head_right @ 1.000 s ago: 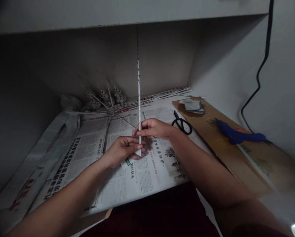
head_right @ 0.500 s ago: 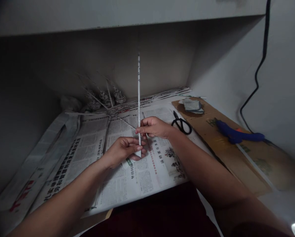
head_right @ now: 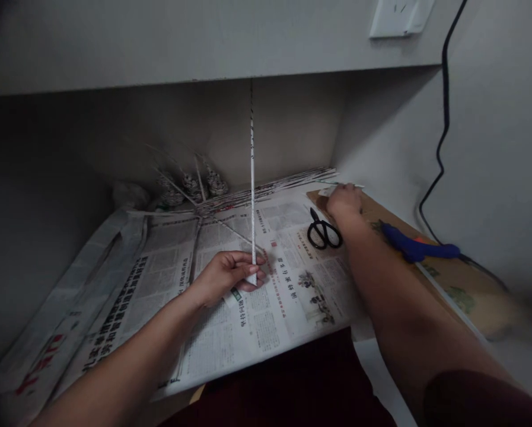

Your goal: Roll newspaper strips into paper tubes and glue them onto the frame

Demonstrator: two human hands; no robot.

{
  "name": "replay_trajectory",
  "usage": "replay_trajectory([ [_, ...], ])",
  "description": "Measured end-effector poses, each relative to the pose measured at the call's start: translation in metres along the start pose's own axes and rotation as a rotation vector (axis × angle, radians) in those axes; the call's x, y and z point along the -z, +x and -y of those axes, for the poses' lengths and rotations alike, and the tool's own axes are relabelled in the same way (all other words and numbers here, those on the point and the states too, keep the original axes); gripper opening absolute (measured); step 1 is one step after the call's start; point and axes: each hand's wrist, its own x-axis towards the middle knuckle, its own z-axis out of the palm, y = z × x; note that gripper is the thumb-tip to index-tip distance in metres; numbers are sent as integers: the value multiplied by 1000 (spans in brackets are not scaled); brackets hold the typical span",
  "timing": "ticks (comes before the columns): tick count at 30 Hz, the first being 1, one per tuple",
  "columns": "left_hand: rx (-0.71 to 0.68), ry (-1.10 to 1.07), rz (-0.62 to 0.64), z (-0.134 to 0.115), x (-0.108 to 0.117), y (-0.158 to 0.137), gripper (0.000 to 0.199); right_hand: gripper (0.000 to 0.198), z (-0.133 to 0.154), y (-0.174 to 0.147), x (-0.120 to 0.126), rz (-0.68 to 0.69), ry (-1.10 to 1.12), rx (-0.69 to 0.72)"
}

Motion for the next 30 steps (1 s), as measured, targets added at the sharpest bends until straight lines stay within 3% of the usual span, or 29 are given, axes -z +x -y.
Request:
replay_trajectory([
  [2,-9,-14,4,0,1,0,34,33,-12,8,-8,52,-132,-30],
  [8,-25,-60,2,-1,2,1,33,44,-23,17,-14,84,-109,-58],
  [11,-28,-82,-8,-2,2,1,33,66,-14,7,-8,-36,-121,-144],
  [13,-22,-94,-18,-3,2,1,33,69,0,-8,-3,-156,-109,-90],
  [14,-21,-96,-20,-3,2,1,33,61,10,-19,2,-173,-62,-15],
  [16,-31,-92,-18,-2,2,1,33,42,33,-42,12,-38,184,187],
  [20,-52,-65,-5,-1,3,1,34,42,76,-91,30,716,1025,406],
  [22,-48,-45,3,-1,3,1,34,40,88,-109,30,928,1244,460],
  [24,-47,-25,21,-1,3,1,32,37,92,-118,24,976,1339,473],
  [30,-23,33,31,5,5,3,33,26,91,-122,5,821,1423,398],
])
